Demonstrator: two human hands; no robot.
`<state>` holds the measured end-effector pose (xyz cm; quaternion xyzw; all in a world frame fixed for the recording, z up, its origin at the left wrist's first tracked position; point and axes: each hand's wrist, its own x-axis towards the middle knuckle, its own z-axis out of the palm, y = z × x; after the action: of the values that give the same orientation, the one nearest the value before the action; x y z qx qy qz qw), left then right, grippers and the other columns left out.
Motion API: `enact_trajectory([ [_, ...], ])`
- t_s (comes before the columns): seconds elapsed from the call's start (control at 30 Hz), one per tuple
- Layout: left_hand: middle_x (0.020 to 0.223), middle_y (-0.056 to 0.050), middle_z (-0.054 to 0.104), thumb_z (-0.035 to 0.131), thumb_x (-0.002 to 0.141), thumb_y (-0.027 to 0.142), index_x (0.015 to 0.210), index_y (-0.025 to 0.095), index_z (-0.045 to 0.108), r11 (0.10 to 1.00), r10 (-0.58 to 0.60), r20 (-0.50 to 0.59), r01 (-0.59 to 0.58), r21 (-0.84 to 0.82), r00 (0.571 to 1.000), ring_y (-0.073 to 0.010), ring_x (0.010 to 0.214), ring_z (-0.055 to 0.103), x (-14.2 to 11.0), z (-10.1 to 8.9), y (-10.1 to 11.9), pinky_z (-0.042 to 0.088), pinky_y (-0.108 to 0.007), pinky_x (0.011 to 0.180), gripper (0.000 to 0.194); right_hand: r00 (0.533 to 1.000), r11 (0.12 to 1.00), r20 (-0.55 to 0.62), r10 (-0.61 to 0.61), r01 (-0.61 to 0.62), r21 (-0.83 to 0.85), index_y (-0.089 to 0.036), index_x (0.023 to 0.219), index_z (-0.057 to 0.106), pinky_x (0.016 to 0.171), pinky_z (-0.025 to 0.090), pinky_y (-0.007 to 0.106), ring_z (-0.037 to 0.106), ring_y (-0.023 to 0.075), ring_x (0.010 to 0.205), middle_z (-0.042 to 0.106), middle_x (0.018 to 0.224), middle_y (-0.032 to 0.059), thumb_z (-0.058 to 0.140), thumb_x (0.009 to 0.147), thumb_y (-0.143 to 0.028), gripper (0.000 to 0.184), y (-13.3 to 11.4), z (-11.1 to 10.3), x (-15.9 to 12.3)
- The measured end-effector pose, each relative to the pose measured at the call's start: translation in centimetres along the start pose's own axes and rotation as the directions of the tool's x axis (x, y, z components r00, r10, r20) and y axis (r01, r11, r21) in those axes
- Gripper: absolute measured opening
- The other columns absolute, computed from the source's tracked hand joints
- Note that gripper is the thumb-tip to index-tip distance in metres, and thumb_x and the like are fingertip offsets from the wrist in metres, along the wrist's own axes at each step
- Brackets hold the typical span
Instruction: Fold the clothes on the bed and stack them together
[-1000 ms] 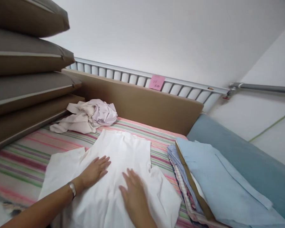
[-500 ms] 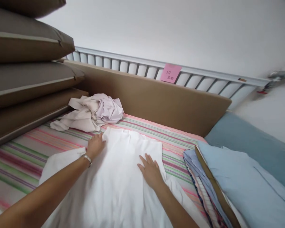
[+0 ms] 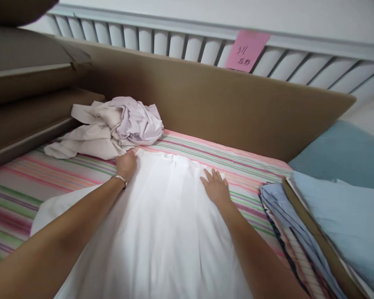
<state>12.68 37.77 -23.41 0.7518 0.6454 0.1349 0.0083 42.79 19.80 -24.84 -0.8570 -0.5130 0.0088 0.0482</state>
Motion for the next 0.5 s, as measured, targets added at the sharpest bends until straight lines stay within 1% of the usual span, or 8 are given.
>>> enact_trajectory([
  [0.07, 0.091, -0.014, 0.068, 0.043, 0.088, 0.026, 0.099, 0.012, 0.06, 1.0, -0.013, -0.007, 0.013, -0.002, 1.0, -0.0288, 0.087, 0.064, 0.1, -0.1, 0.1, 0.042, -0.04, 0.079, 0.024, 0.999, 0.999, -0.043, 0.009, -0.007, 0.038, -0.021, 0.139, 0.036, 0.111, 0.017, 0.052, 0.022, 0.0277, 0.139, 0.029, 0.15, 0.0132, 0.033, 0.093, -0.042, 0.051, -0.2, -0.7, 0.3],
  [0.13, 0.099, -0.014, 0.067, 0.046, 0.086, 0.024, 0.103, 0.014, 0.059, 0.999, 0.036, -0.053, -0.037, -0.014, 0.998, -0.0288, 0.095, 0.061, -0.1, -0.5, 0.5, 0.042, -0.04, 0.083, 0.023, 0.994, 0.994, -0.096, -0.056, 0.064, 0.088, -0.015, 0.134, 0.044, 0.11, 0.02, 0.05, 0.03, 0.0283, 0.134, 0.039, 0.144, 0.0158, 0.039, 0.091, -0.034, 0.047, -1.0, -1.7, 0.4],
  [0.2, 0.11, -0.012, 0.063, 0.046, 0.086, 0.021, 0.107, 0.017, 0.058, 0.978, 0.196, -0.121, -0.203, -0.048, 0.973, -0.0277, 0.106, 0.057, -0.4, -0.8, 1.5, 0.04, -0.04, 0.091, 0.025, 0.981, 0.976, -0.115, -0.153, 0.169, 0.137, -0.016, 0.127, 0.052, 0.108, 0.026, 0.043, 0.04, 0.0251, 0.127, 0.051, 0.134, 0.0123, 0.042, 0.089, -0.028, 0.041, -2.1, -2.5, 0.6],
  [0.23, 0.115, -0.011, 0.062, 0.046, 0.086, 0.019, 0.109, 0.018, 0.058, 0.947, 0.299, -0.136, -0.311, -0.079, 0.945, -0.0264, 0.109, 0.055, -0.5, -0.9, 2.2, 0.039, -0.039, 0.094, 0.027, 0.977, 0.966, -0.105, -0.188, 0.203, 0.16, -0.018, 0.124, 0.055, 0.105, 0.03, 0.038, 0.044, 0.0227, 0.123, 0.055, 0.13, 0.0093, 0.043, 0.088, -0.026, 0.039, -2.8, -2.7, 0.8],
  [0.3, 0.122, -0.008, 0.059, 0.045, 0.086, 0.015, 0.116, 0.019, 0.057, 0.858, 0.474, -0.081, -0.481, -0.181, 0.877, -0.023, 0.111, 0.054, -0.6, -0.8, 3.7, 0.038, -0.034, 0.097, 0.033, 0.976, 0.957, -0.071, -0.205, 0.216, 0.194, -0.022, 0.121, 0.057, 0.099, 0.036, 0.03, 0.05, 0.0187, 0.115, 0.058, 0.124, 0.0048, 0.046, 0.087, -0.026, 0.036, -4.0, -3.0, 1.5],
  [0.37, 0.126, -0.007, 0.057, 0.045, 0.085, 0.014, 0.122, 0.02, 0.055, 0.802, 0.558, 0.034, -0.528, -0.28, 0.829, -0.0202, 0.108, 0.056, -0.2, -0.3, 5.1, 0.039, -0.03, 0.096, 0.039, 0.984, 0.958, -0.04, -0.174, 0.179, 0.222, -0.023, 0.118, 0.058, 0.091, 0.041, 0.028, 0.055, 0.0172, 0.107, 0.06, 0.121, 0.0046, 0.05, 0.084, -0.026, 0.035, -4.8, -2.9, 2.6],
  [0.43, 0.123, -0.008, 0.059, 0.048, 0.084, 0.015, 0.12, 0.018, 0.057, 0.796, 0.57, 0.105, -0.516, -0.316, 0.815, -0.0197, 0.104, 0.058, 0.6, 0.2, 6.0, 0.041, -0.029, 0.094, 0.038, 0.992, 0.962, -0.009, -0.128, 0.126, 0.241, -0.022, 0.113, 0.061, 0.083, 0.043, 0.026, 0.058, 0.016, 0.098, 0.061, 0.117, 0.005, 0.054, 0.081, -0.025, 0.033, -5.1, -2.9, 3.7],
  [0.5, 0.111, -0.01, 0.064, 0.052, 0.081, 0.018, 0.108, 0.015, 0.064, 0.811, 0.55, 0.118, -0.494, -0.314, 0.827, -0.0201, 0.096, 0.061, 1.5, 0.5, 6.3, 0.044, -0.028, 0.089, 0.03, 0.996, 0.964, 0.018, -0.089, 0.081, 0.251, -0.023, 0.107, 0.063, 0.076, 0.044, 0.025, 0.06, 0.0145, 0.09, 0.063, 0.111, 0.0037, 0.058, 0.077, -0.024, 0.03, -5.0, -2.9, 4.5],
])
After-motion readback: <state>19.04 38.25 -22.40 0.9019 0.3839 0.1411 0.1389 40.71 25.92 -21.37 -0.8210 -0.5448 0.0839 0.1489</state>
